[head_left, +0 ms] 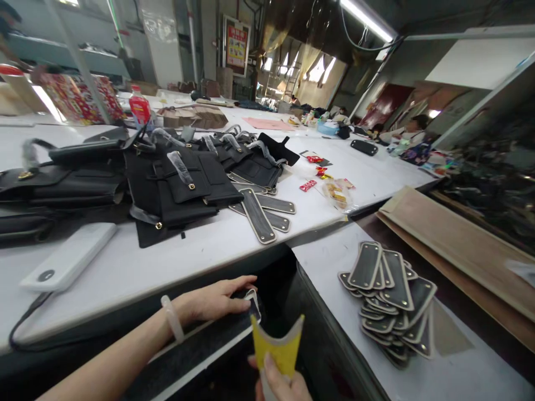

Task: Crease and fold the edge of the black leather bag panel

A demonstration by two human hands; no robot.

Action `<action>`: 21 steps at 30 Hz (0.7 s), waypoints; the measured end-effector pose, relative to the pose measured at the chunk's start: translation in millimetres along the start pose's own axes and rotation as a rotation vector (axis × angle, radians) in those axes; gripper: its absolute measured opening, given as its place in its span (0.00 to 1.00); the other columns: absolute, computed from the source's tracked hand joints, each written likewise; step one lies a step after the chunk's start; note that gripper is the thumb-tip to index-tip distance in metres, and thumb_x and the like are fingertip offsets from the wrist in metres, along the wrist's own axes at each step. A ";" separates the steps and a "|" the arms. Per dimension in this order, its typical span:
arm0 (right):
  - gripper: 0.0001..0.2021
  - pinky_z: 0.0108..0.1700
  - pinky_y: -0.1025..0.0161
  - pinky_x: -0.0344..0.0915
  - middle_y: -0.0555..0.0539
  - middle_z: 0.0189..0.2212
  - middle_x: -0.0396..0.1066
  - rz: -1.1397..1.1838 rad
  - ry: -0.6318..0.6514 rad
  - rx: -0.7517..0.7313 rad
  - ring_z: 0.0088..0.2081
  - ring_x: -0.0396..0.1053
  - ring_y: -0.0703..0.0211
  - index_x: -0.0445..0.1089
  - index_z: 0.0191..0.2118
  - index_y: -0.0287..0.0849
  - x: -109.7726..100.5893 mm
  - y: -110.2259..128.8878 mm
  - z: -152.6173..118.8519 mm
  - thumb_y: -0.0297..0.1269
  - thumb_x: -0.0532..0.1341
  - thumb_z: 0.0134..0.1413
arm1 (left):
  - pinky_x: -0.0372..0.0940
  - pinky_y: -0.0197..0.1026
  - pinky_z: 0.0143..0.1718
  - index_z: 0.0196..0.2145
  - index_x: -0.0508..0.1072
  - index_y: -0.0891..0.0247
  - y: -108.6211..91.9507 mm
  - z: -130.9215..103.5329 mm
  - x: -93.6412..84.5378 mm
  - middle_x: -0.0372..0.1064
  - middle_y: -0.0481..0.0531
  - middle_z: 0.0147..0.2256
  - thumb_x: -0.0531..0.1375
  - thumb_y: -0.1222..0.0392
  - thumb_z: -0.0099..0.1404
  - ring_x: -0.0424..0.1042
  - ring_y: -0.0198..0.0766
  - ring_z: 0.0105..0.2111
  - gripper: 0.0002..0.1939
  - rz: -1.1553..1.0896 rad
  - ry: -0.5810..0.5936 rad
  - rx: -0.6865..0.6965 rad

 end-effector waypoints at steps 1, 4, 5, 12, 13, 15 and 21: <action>0.40 0.21 0.67 0.58 0.52 0.15 0.63 0.056 -0.064 -0.046 0.17 0.61 0.65 0.75 0.40 0.34 -3.5 1.5 1.2 0.71 0.63 0.34 | 0.53 0.42 0.60 0.64 0.57 0.62 2.2 -2.2 -0.5 0.61 0.52 0.61 0.53 0.49 0.66 0.61 0.45 0.59 0.31 -0.001 -0.009 -0.006; 0.39 0.21 0.68 0.57 0.57 0.16 0.59 0.162 -0.148 -0.190 0.17 0.57 0.67 0.70 0.49 0.35 -1.1 9.9 14.9 0.67 0.62 0.41 | 0.49 0.43 0.62 0.61 0.63 0.62 7.5 -4.1 -1.0 0.61 0.53 0.61 0.46 0.42 0.69 0.59 0.46 0.60 0.30 0.006 -0.032 -0.017; 0.39 0.22 0.67 0.57 0.57 0.16 0.58 0.165 -0.152 -0.211 0.18 0.57 0.67 0.70 0.49 0.35 2.9 12.4 20.8 0.67 0.61 0.43 | 0.49 0.43 0.62 0.60 0.64 0.62 9.1 -3.7 -0.8 0.62 0.53 0.60 0.46 0.41 0.69 0.59 0.46 0.60 0.30 0.011 -0.034 -0.014; 0.36 0.52 0.55 0.64 0.42 0.48 0.73 -0.067 -0.301 -0.295 0.52 0.67 0.44 0.72 0.51 0.40 24.3 3.3 43.4 0.67 0.56 0.48 | 0.51 0.43 0.61 0.60 0.64 0.57 15.9 -0.4 -2.0 0.65 0.50 0.58 0.48 0.40 0.68 0.62 0.46 0.58 0.29 -0.025 -0.002 0.004; 0.36 0.58 0.54 0.59 0.41 0.52 0.71 -0.087 -0.308 -0.310 0.57 0.63 0.43 0.71 0.51 0.39 24.9 -1.2 45.3 0.67 0.55 0.49 | 0.51 0.43 0.61 0.60 0.64 0.57 15.8 -0.3 -2.5 0.65 0.51 0.58 0.48 0.40 0.68 0.62 0.46 0.58 0.29 -0.041 0.005 0.003; 0.38 0.62 0.52 0.54 0.38 0.54 0.68 -0.135 -0.319 -0.314 0.61 0.58 0.42 0.69 0.54 0.35 25.5 -10.5 48.9 0.66 0.52 0.52 | 0.51 0.43 0.61 0.60 0.64 0.57 14.9 -0.3 -2.8 0.65 0.51 0.58 0.49 0.40 0.68 0.62 0.47 0.58 0.29 -0.076 0.013 0.002; 0.34 0.63 0.55 0.53 0.43 0.57 0.65 -0.166 -0.226 -0.379 0.62 0.56 0.45 0.67 0.57 0.40 17.7 -14.0 57.4 0.61 0.54 0.54 | 0.56 0.41 0.58 0.58 0.67 0.57 10.4 -2.5 1.4 0.70 0.49 0.54 0.47 0.42 0.69 0.66 0.44 0.55 0.27 -0.184 0.021 0.023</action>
Point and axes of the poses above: each hand's wrist, its own z-axis towards the middle knuckle, its own x-axis out of the palm, y = z × x, the point moved 1 cm from there along z, towards the middle knuckle
